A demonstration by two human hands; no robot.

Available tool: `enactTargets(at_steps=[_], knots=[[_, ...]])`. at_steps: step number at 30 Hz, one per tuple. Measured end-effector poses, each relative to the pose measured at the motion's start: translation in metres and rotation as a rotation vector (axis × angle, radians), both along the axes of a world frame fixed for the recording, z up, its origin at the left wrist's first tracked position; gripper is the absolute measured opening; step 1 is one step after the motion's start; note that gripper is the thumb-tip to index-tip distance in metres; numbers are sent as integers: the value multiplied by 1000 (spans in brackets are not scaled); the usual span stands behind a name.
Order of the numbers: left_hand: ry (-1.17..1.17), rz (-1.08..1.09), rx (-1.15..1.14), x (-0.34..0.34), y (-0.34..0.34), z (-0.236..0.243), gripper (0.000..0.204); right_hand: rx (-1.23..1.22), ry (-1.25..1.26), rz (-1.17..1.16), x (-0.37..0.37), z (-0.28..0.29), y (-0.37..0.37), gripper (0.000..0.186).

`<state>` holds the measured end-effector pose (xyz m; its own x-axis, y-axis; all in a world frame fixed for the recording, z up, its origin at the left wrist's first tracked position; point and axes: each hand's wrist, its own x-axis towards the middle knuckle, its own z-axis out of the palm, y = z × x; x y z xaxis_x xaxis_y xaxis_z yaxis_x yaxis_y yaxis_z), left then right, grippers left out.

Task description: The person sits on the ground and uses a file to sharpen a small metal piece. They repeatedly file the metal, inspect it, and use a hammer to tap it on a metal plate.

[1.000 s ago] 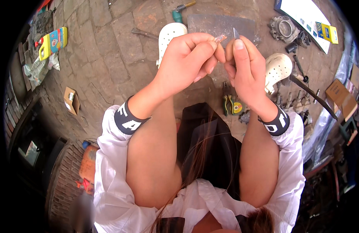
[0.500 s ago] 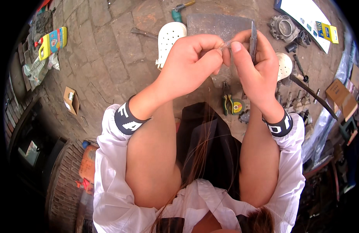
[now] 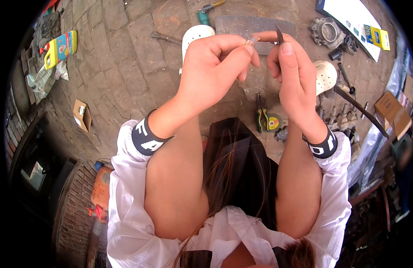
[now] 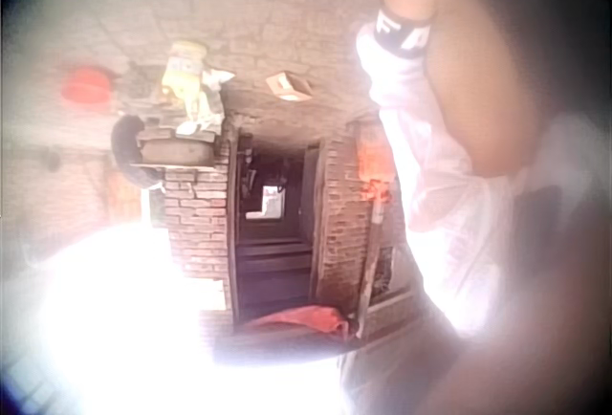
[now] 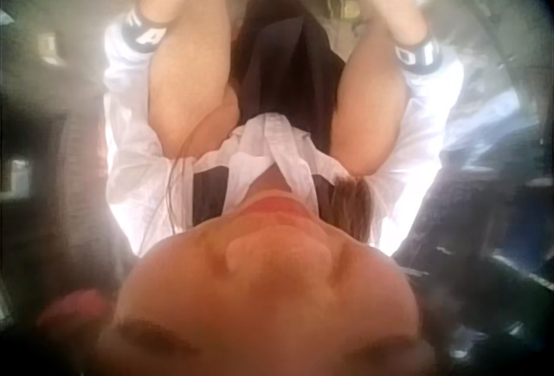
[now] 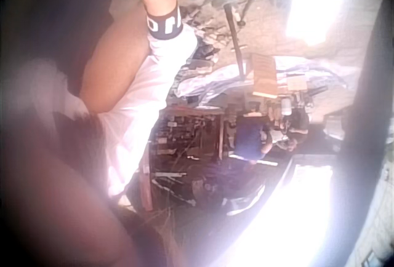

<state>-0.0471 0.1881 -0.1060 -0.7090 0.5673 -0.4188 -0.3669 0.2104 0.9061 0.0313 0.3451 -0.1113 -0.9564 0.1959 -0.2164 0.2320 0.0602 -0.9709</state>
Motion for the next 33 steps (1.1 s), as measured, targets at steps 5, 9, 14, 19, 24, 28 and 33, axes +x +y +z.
enactTargets(at_steps=[5, 9, 14, 19, 24, 28, 33], knots=[[21, 52, 19, 0, 0, 0, 24, 43, 12, 40, 2, -2, -2, 38], [14, 68, 5, -2, -1, 2, 22, 36, -21, 69, 4, 4, -6, 32], [29, 125, -12, 0, 1, 4, 21, 74, 89, 31, 1, 0, -14, 30], [82, 136, -38, 0, 1, -2, 19, 0, -4, 16, 2, 2, -16, 32], [142, 198, -10, 3, 3, -10, 18, -109, -48, -35, 1, 0, -21, 33], [224, 218, -23, 5, 3, -19, 16, -290, -186, -36, 0, -2, -20, 34], [305, 25, -274, -6, 1, -53, 17, -233, -224, -35, -3, -44, -19, 33]])
